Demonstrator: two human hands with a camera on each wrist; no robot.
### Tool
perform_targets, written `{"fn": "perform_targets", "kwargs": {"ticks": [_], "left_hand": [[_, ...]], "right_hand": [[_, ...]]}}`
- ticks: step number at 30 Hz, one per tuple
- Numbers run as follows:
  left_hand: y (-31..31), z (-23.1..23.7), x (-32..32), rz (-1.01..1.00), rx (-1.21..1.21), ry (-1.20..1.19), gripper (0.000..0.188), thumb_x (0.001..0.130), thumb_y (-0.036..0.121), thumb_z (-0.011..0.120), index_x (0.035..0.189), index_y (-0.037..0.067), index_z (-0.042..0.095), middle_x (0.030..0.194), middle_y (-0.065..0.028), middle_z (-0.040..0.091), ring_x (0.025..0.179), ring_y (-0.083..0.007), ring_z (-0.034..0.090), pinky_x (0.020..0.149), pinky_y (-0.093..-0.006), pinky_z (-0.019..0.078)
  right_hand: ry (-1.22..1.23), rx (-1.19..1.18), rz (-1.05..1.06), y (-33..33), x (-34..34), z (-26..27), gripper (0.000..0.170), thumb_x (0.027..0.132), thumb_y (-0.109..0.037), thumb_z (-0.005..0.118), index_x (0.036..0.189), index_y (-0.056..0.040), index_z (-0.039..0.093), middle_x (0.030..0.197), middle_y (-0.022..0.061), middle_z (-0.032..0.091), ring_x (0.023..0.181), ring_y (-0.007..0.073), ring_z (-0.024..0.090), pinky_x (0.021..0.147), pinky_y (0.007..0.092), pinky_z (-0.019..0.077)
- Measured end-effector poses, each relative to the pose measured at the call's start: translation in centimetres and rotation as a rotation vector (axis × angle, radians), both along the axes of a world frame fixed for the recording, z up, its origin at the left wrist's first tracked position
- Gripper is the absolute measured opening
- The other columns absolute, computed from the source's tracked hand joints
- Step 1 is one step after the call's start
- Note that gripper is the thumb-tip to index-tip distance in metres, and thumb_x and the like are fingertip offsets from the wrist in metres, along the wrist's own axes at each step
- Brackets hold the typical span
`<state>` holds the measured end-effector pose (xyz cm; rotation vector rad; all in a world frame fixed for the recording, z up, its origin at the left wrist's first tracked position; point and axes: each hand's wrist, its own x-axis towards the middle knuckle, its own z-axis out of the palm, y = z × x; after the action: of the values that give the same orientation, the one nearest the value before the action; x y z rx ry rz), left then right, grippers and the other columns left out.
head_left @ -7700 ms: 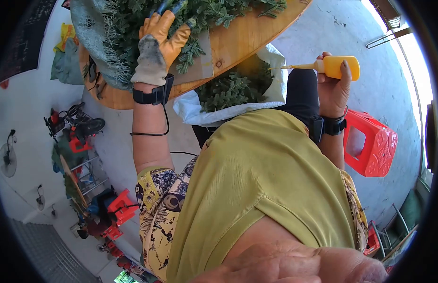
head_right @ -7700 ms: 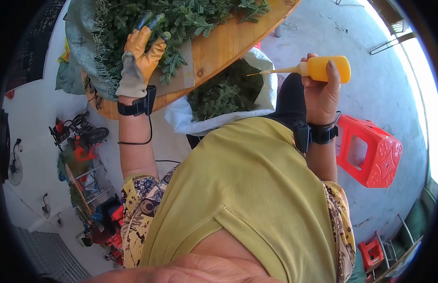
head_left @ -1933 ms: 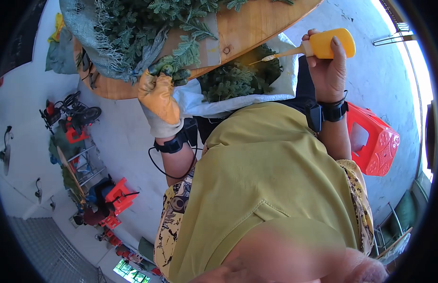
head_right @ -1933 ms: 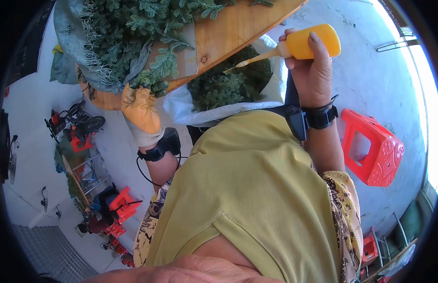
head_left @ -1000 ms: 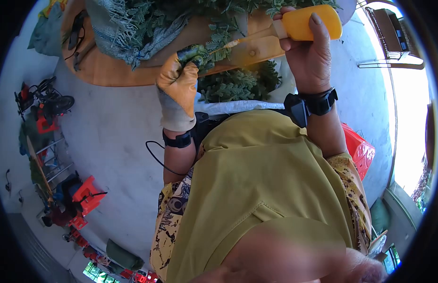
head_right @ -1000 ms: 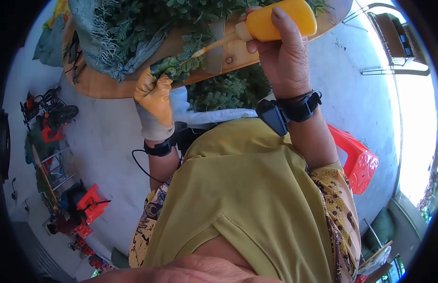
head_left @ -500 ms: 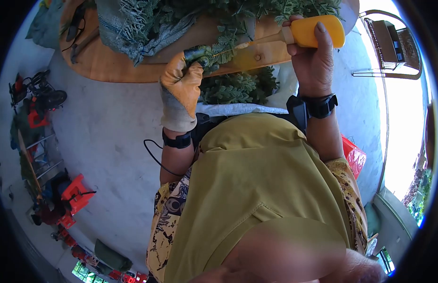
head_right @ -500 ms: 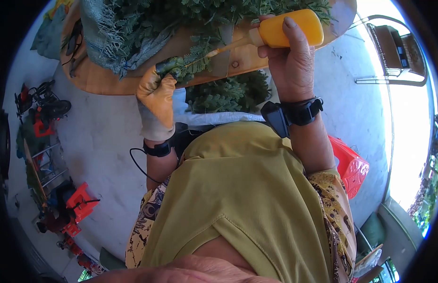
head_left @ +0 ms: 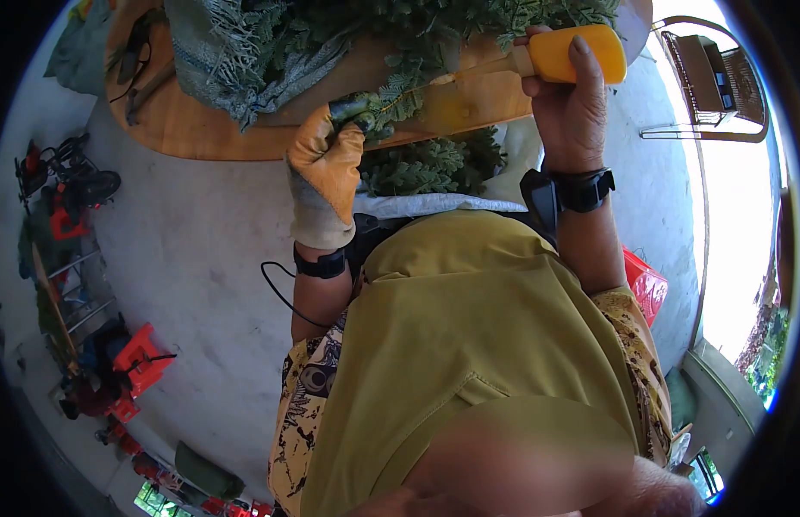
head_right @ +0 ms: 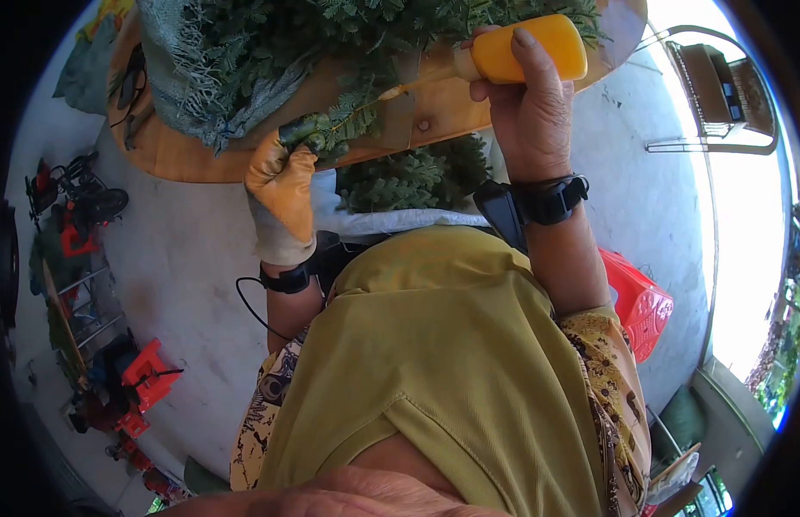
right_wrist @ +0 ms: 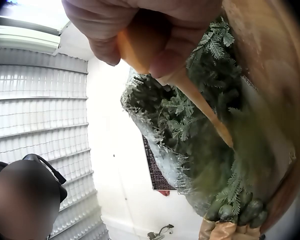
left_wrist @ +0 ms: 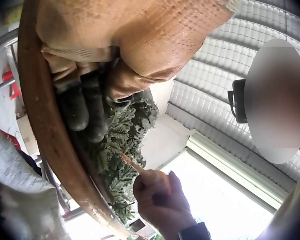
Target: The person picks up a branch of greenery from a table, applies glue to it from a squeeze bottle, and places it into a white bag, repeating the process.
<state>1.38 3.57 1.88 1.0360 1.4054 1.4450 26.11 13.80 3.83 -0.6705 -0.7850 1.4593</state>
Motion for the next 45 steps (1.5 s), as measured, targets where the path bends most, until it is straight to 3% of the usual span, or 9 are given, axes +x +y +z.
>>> {"fn": "perform_targets", "kwargs": {"ticks": [2,4,11,17,22,24,35,37,45], "left_hand": [[0.1,0.3,0.1,0.004,-0.038,0.022,0.02,0.09,-0.002,0.05,0.102,-0.003,0.066,0.085,0.0018,0.065,0.072,-0.0024,0.052,0.065,-0.0182,0.0445],[0.2,0.4,0.5,-0.021,0.068,-0.04,0.023,0.089,-0.005,0.05,0.104,-0.004,0.066,0.091,-0.0036,0.068,0.081,-0.0088,0.061,0.077,-0.0236,0.0506],[0.1,0.2,-1.2,0.032,0.058,0.085,0.022,0.089,-0.004,0.052,0.107,-0.004,0.065,0.092,-0.0031,0.067,0.083,-0.0086,0.061,0.079,-0.0235,0.0502],[0.6,0.2,-3.6,0.04,0.116,0.146,0.033,0.093,-0.001,0.053,0.126,-0.005,0.056,0.106,-0.0058,0.065,0.092,-0.0108,0.06,0.086,-0.0253,0.0499],[1.4,-0.1,-4.2,-0.015,0.153,0.182,0.031,0.094,0.0,0.053,0.124,-0.004,0.058,0.104,-0.0047,0.066,0.092,-0.0106,0.06,0.086,-0.0254,0.0501],[1.7,0.6,-3.5,0.025,0.195,0.247,0.023,0.09,-0.004,0.05,0.105,-0.001,0.066,0.09,-0.0011,0.067,0.081,-0.0078,0.059,0.077,-0.0224,0.049],[1.8,0.0,-3.7,0.019,0.174,0.262,0.021,0.089,-0.004,0.051,0.105,-0.001,0.066,0.089,-0.0028,0.069,0.081,-0.0093,0.061,0.077,-0.0241,0.05],[1.8,-0.1,-3.7,0.017,0.183,0.25,0.021,0.089,-0.004,0.052,0.104,-0.002,0.066,0.09,-0.0033,0.07,0.081,-0.0096,0.062,0.077,-0.0243,0.0501],[1.7,-0.1,-3.7,-0.014,0.152,0.182,0.02,0.091,-0.003,0.052,0.105,-0.001,0.066,0.091,-0.0007,0.068,0.084,-0.0082,0.06,0.079,-0.0239,0.0491]], "right_hand": [[-0.006,0.007,-0.008,0.2,0.3,0.0,0.039,0.094,-0.029,0.061,0.115,0.0027,0.055,0.113,0.0178,0.065,0.102,0.0268,0.063,0.061,0.0272,0.0508],[-0.006,0.008,0.009,0.4,0.5,0.0,0.038,0.094,-0.029,0.061,0.115,0.0029,0.055,0.113,0.0181,0.065,0.101,0.0263,0.064,0.061,0.0271,0.0512],[0.132,-0.004,0.059,0.1,1.0,0.4,0.032,0.094,-0.025,0.06,0.108,0.0037,0.059,0.104,0.0186,0.068,0.09,0.0286,0.068,0.057,0.0292,0.0538],[0.179,0.006,0.04,-0.1,0.6,0.7,0.032,0.094,-0.025,0.06,0.109,0.0036,0.059,0.105,0.0188,0.068,0.092,0.0294,0.067,0.056,0.0289,0.0537],[0.177,0.02,0.062,0.0,-0.8,1.1,0.032,0.095,-0.025,0.06,0.108,0.0036,0.06,0.106,0.0178,0.068,0.094,0.0297,0.067,0.056,0.0302,0.0527],[0.166,0.014,0.063,-0.1,-1.3,1.2,0.032,0.095,-0.025,0.06,0.108,0.0039,0.061,0.105,0.0177,0.068,0.094,0.0292,0.067,0.057,0.0301,0.0525],[0.074,-0.009,0.072,0.0,-1.8,0.7,0.034,0.093,-0.026,0.062,0.106,0.0052,0.063,0.102,0.0177,0.069,0.087,0.0259,0.067,0.058,0.0289,0.0522],[-0.026,-0.005,0.056,0.1,-1.3,0.3,0.041,0.094,-0.031,0.061,0.118,0.0013,0.055,0.115,0.0175,0.064,0.105,0.0274,0.063,0.059,0.0271,0.0499],[-0.004,-0.016,0.008,0.4,-0.4,-0.1,0.04,0.094,-0.03,0.062,0.118,0.0016,0.054,0.114,0.0176,0.064,0.105,0.0275,0.063,0.062,0.028,0.053]]}}
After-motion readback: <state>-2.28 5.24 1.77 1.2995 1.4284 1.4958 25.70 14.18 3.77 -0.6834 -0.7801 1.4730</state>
